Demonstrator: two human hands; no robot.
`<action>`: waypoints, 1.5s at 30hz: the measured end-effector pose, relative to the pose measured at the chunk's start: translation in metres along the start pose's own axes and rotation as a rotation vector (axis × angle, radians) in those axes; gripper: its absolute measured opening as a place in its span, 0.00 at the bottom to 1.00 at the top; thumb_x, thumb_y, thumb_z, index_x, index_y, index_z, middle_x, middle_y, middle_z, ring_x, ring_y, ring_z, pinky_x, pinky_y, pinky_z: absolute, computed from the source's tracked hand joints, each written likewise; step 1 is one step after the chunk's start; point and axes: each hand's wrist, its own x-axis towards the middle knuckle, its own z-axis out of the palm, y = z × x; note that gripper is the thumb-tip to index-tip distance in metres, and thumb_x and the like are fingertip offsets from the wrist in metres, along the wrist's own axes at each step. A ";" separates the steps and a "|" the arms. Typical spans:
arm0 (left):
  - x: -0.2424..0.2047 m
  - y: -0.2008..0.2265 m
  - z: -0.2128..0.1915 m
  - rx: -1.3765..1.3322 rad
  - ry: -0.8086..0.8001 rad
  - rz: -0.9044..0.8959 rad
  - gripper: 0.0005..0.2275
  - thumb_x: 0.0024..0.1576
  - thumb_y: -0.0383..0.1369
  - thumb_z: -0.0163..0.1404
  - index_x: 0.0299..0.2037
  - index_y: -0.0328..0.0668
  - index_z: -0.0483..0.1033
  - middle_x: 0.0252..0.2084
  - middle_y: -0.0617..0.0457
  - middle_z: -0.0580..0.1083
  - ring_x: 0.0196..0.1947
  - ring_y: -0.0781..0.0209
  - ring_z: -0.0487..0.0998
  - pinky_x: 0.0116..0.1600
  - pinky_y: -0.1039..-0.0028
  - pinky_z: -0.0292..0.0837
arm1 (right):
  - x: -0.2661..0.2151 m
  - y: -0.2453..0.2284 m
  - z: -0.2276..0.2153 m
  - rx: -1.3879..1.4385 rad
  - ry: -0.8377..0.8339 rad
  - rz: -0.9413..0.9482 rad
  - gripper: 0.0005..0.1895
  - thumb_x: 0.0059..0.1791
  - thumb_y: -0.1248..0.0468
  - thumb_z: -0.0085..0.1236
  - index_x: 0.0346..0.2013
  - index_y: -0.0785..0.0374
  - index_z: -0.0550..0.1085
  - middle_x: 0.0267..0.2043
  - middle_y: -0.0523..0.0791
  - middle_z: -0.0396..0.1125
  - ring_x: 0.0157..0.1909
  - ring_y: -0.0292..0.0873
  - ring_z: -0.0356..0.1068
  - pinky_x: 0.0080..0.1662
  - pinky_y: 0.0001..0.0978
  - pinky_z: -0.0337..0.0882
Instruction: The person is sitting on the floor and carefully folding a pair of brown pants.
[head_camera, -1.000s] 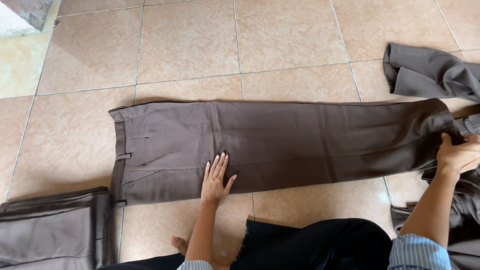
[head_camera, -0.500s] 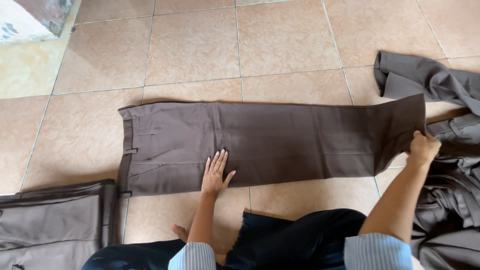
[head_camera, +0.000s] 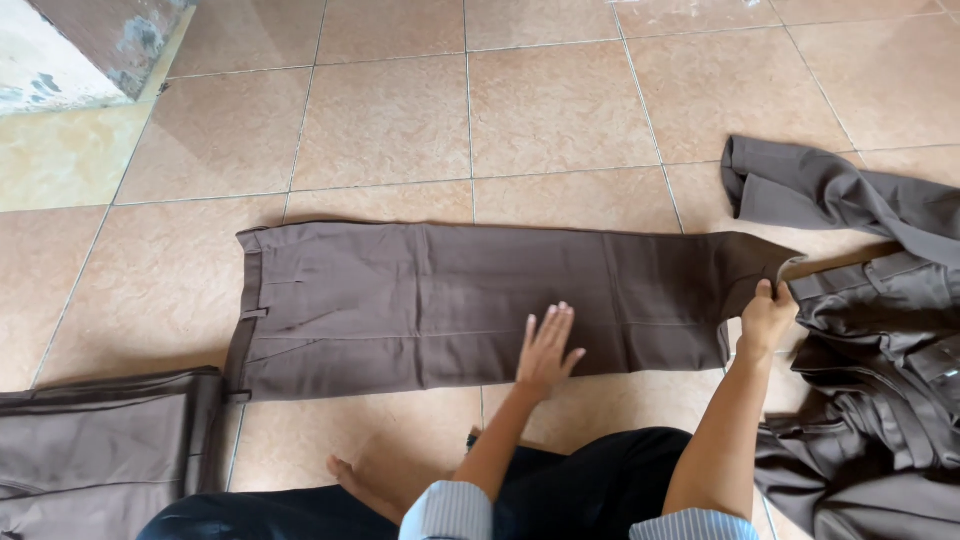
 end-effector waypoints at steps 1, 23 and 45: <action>0.010 0.015 0.022 0.006 -0.023 0.045 0.32 0.66 0.49 0.32 0.76 0.38 0.42 0.79 0.50 0.46 0.79 0.57 0.41 0.78 0.55 0.29 | -0.003 -0.005 0.000 0.028 -0.015 0.020 0.17 0.58 0.68 0.46 0.56 0.81 0.69 0.52 0.57 0.72 0.50 0.48 0.72 0.51 0.31 0.69; 0.144 0.068 0.076 -1.564 -0.470 -0.572 0.49 0.57 0.76 0.18 0.78 0.45 0.42 0.78 0.36 0.47 0.75 0.31 0.49 0.76 0.37 0.27 | -0.062 -0.150 0.015 0.369 -0.281 -0.273 0.16 0.61 0.71 0.46 0.65 0.67 0.69 0.63 0.60 0.64 0.67 0.49 0.58 0.66 0.48 0.62; 0.117 -0.173 -0.031 -1.103 -0.015 -0.879 0.29 0.63 0.40 0.55 0.74 0.53 0.58 0.70 0.41 0.64 0.70 0.42 0.62 0.70 0.46 0.58 | -0.129 -0.127 0.132 -0.330 -1.128 0.019 0.43 0.54 0.28 0.30 0.74 0.49 0.60 0.77 0.45 0.50 0.77 0.52 0.46 0.73 0.52 0.47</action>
